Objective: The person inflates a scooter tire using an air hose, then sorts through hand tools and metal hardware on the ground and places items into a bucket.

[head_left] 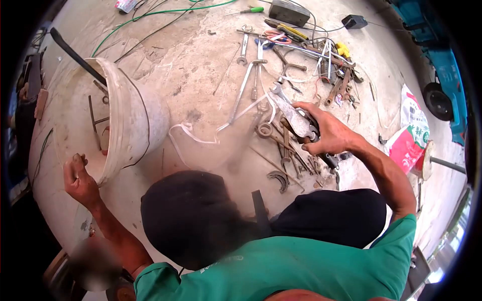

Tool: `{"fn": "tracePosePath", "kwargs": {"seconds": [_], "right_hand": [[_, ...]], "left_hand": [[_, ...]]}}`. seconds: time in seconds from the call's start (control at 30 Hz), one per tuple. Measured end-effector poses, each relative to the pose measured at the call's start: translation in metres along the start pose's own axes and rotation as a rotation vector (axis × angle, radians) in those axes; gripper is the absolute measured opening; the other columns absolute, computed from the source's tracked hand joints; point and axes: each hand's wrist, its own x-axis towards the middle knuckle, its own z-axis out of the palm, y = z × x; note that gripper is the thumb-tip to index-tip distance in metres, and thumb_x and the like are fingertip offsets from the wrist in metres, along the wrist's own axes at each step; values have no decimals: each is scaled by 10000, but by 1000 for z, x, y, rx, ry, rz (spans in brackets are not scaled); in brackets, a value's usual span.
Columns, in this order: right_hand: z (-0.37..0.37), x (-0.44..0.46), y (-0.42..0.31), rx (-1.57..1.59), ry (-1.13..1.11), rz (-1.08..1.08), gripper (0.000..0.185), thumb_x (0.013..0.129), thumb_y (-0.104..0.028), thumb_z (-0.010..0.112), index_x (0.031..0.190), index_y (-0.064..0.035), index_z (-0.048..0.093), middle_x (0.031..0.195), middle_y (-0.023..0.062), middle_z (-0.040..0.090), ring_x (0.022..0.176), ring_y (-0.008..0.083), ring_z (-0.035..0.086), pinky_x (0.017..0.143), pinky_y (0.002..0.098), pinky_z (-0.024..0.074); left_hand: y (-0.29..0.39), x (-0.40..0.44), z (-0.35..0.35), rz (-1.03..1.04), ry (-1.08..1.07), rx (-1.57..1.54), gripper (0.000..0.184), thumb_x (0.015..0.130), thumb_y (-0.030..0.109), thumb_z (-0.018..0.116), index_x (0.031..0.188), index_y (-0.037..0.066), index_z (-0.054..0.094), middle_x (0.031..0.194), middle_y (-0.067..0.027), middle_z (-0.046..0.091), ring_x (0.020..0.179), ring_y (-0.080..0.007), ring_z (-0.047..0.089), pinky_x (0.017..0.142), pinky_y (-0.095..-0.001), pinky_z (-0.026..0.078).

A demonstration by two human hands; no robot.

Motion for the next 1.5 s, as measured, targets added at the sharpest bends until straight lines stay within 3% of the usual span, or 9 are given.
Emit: {"fn": "tracePosePath", "kwargs": {"seconds": [0.1, 0.4, 0.47, 0.6, 0.7, 0.77, 0.97, 1.2, 1.5], "right_hand": [[-22, 31, -64, -77, -15, -156, 935, 672, -131, 746, 1534, -63, 388, 946, 183, 676, 860, 249, 647, 862, 378, 524], [-31, 117, -364, -416, -259, -402, 773, 687, -156, 737, 1424, -33, 540, 941, 165, 728, 885, 266, 705, 840, 397, 558], [5, 172, -417, -589, -381, -335, 843, 693, -275, 820, 1429, 20, 532, 1074, 192, 731, 994, 317, 699, 904, 428, 546], [35, 199, -451, -640, -28, -577, 972, 725, -476, 854, 1509, -28, 495, 1347, 223, 658, 1266, 343, 629, 1076, 428, 507], [32, 225, -395, -284, 130, -717, 733, 811, -402, 796, 1370, 36, 615, 1298, 254, 679, 1203, 354, 671, 1056, 437, 522], [9, 208, -337, -309, 206, -657, 782, 873, -454, 789, 1469, -17, 533, 1376, 209, 643, 1279, 340, 622, 1105, 437, 510], [-31, 144, -125, -88, 90, 8, 592, 959, -288, 705, 1437, 26, 553, 1349, 241, 646, 1242, 324, 646, 1114, 463, 497], [-9, -7, 113, -157, 145, 447, 631, 877, -343, 704, 1346, 71, 615, 1206, 263, 720, 1111, 359, 705, 982, 390, 536], [75, -146, 296, -171, 541, 700, 824, 826, -459, 749, 1441, 44, 534, 1458, 289, 536, 1381, 406, 479, 1181, 441, 373]], "left_hand": [[12, -1, 2, 181, 4, 16, 159, 1013, 101, 646, 922, -29, 659, 824, -46, 654, 768, -131, 619, 754, -272, 498], [20, 1, 1, 376, 55, -62, 150, 998, 77, 624, 908, -39, 655, 906, -100, 680, 826, -189, 638, 760, -289, 515], [11, 1, 5, 352, 57, -157, 174, 1003, 88, 606, 897, -43, 649, 901, -121, 676, 827, -206, 637, 761, -302, 519], [3, -6, -6, 275, 83, -311, 260, 1019, 141, 549, 877, -53, 647, 888, -162, 678, 864, -237, 644, 780, -345, 532], [6, -16, -13, 215, 109, -338, 294, 1029, 171, 533, 885, -55, 655, 885, -169, 685, 893, -249, 648, 803, -367, 533], [-1, -12, -9, 281, 138, -410, 293, 1030, 170, 533, 890, -57, 656, 880, -168, 685, 894, -251, 648, 804, -369, 535], [4, -10, -11, 240, 99, -366, 246, 1035, 114, 548, 907, -71, 649, 932, -166, 682, 842, -217, 639, 754, -325, 531], [-9, -6, -6, 12, 111, -134, 263, 1072, 112, 541, 986, -78, 701, 993, -108, 732, 843, -188, 679, 810, -313, 567], [-13, 14, -5, -104, -20, 24, 341, 1064, 270, 619, 1042, -52, 727, 956, -91, 749, 845, -177, 696, 813, -301, 567]]}}
